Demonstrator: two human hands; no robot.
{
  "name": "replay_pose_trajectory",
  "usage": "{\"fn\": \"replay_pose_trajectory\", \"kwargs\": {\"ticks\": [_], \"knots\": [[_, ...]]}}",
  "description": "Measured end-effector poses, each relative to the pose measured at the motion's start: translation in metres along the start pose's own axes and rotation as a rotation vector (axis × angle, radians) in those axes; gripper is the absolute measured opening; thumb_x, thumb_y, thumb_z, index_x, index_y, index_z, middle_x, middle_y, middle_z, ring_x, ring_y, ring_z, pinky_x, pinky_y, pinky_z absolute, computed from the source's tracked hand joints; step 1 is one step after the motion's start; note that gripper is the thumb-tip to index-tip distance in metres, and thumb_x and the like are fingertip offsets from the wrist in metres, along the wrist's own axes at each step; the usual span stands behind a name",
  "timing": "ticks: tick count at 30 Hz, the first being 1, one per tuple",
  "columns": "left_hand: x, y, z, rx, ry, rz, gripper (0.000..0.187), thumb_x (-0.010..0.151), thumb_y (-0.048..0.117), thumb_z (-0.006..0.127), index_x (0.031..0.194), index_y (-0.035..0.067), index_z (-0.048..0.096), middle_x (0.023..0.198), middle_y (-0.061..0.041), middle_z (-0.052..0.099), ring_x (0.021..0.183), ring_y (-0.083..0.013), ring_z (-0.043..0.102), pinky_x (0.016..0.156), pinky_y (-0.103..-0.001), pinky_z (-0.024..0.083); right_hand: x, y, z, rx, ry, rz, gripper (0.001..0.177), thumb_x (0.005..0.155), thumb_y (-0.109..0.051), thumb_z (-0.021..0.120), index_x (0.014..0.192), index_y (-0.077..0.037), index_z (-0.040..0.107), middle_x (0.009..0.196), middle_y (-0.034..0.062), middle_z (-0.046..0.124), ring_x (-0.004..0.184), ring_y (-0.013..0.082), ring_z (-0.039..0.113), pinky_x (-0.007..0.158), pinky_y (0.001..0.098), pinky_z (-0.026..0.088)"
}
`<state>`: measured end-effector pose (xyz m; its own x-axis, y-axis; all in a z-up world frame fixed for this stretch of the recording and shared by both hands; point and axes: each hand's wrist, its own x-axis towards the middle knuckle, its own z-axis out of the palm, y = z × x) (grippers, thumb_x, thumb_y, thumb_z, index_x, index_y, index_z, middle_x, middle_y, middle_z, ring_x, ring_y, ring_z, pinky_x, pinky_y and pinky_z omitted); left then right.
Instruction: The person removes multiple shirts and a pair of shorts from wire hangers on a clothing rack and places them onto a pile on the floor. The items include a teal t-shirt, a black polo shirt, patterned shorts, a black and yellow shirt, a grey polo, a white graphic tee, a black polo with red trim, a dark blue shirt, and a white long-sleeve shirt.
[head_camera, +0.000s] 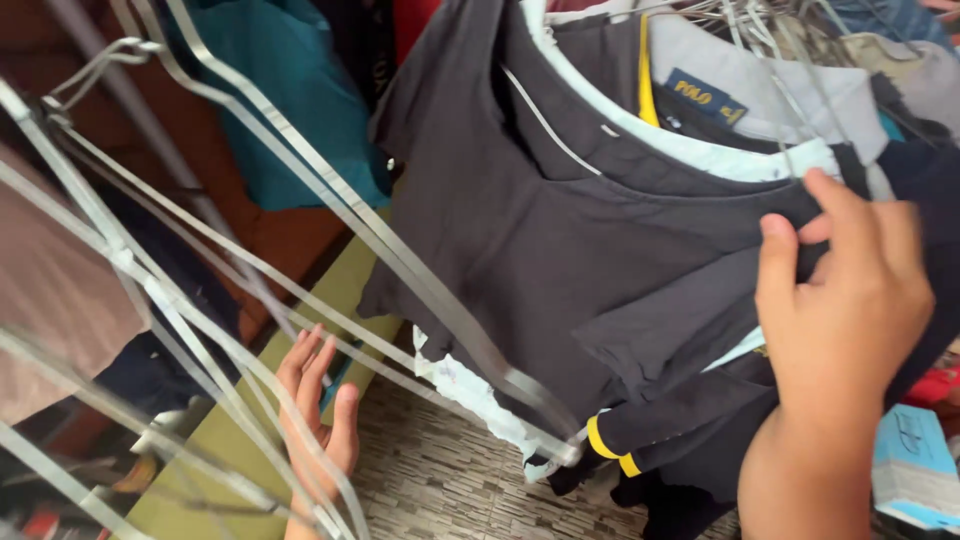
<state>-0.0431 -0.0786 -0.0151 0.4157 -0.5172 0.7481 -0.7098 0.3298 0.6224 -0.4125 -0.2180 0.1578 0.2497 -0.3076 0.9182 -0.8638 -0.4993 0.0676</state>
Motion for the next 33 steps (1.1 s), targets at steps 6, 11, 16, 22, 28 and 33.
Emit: {"fn": "replay_pose_trajectory", "kwargs": {"ticks": [6, 11, 16, 22, 28, 33], "knots": [[0.007, -0.014, 0.013, 0.005, 0.005, 0.099, 0.048, 0.105, 0.029, 0.051, 0.143, 0.001, 0.056, 0.150, -0.022, 0.054, 0.147, -0.0382, 0.046, 0.124, -0.052, 0.036, 0.015, 0.004, 0.009, -0.117, 0.058, -0.032, 0.022, 0.111, -0.001, 0.088, 0.132, 0.002, 0.080, 0.112, 0.0206, 0.050, 0.099, 0.0416, 0.050, 0.087, 0.0530, 0.048], [0.007, -0.020, 0.023, 0.001, -0.012, 0.096, 0.050, 0.105, 0.031, 0.052, 0.144, 0.001, 0.054, 0.147, -0.024, 0.053, 0.148, -0.0417, 0.045, 0.124, -0.057, 0.038, 0.023, 0.006, 0.019, -0.258, 0.037, -0.018, 0.035, 0.108, -0.026, 0.098, 0.116, -0.005, 0.071, 0.117, 0.0168, 0.051, 0.104, 0.0422, 0.047, 0.081, 0.0500, 0.034], [0.004, -0.028, 0.029, -0.024, -0.010, 0.087, 0.046, 0.105, 0.027, 0.053, 0.144, 0.001, 0.054, 0.148, -0.024, 0.050, 0.149, -0.0437, 0.044, 0.123, -0.057, 0.039, 0.031, 0.003, 0.030, -0.207, 0.065, -0.023, 0.018, 0.113, -0.011, 0.082, 0.106, -0.005, 0.067, 0.113, 0.0157, 0.051, 0.102, 0.0405, 0.044, 0.084, 0.0484, 0.031], [0.026, 0.013, 0.058, -0.199, -0.130, 0.026, 0.043, 0.100, 0.030, 0.056, 0.133, 0.002, 0.060, 0.140, -0.016, 0.058, 0.143, -0.0362, 0.049, 0.123, -0.053, 0.037, 0.040, -0.003, 0.027, -0.133, 0.026, -0.069, 0.016, 0.109, -0.006, 0.072, 0.098, -0.006, 0.060, 0.106, 0.0140, 0.053, 0.101, 0.0392, 0.047, 0.084, 0.0481, 0.029], [0.054, 0.048, 0.105, -0.338, -0.297, 0.243, 0.034, 0.102, 0.031, 0.058, 0.127, 0.008, 0.067, 0.131, -0.010, 0.065, 0.135, -0.0359, 0.056, 0.115, -0.050, 0.043, 0.053, -0.016, 0.010, 0.076, 0.005, -0.092, 0.018, 0.116, 0.002, 0.063, 0.100, 0.001, 0.055, 0.095, 0.0144, 0.055, 0.090, 0.0377, 0.054, 0.083, 0.0476, 0.038], [0.062, 0.066, 0.125, -0.410, -0.309, 0.286, 0.032, 0.103, 0.028, 0.058, 0.124, 0.006, 0.067, 0.130, -0.011, 0.063, 0.134, -0.0377, 0.055, 0.113, -0.052, 0.044, 0.056, 0.006, -0.007, 0.034, 0.036, -0.083, 0.014, 0.122, 0.001, 0.062, 0.108, 0.005, 0.061, 0.104, 0.0205, 0.065, 0.095, 0.0429, 0.062, 0.085, 0.0509, 0.044]]}}
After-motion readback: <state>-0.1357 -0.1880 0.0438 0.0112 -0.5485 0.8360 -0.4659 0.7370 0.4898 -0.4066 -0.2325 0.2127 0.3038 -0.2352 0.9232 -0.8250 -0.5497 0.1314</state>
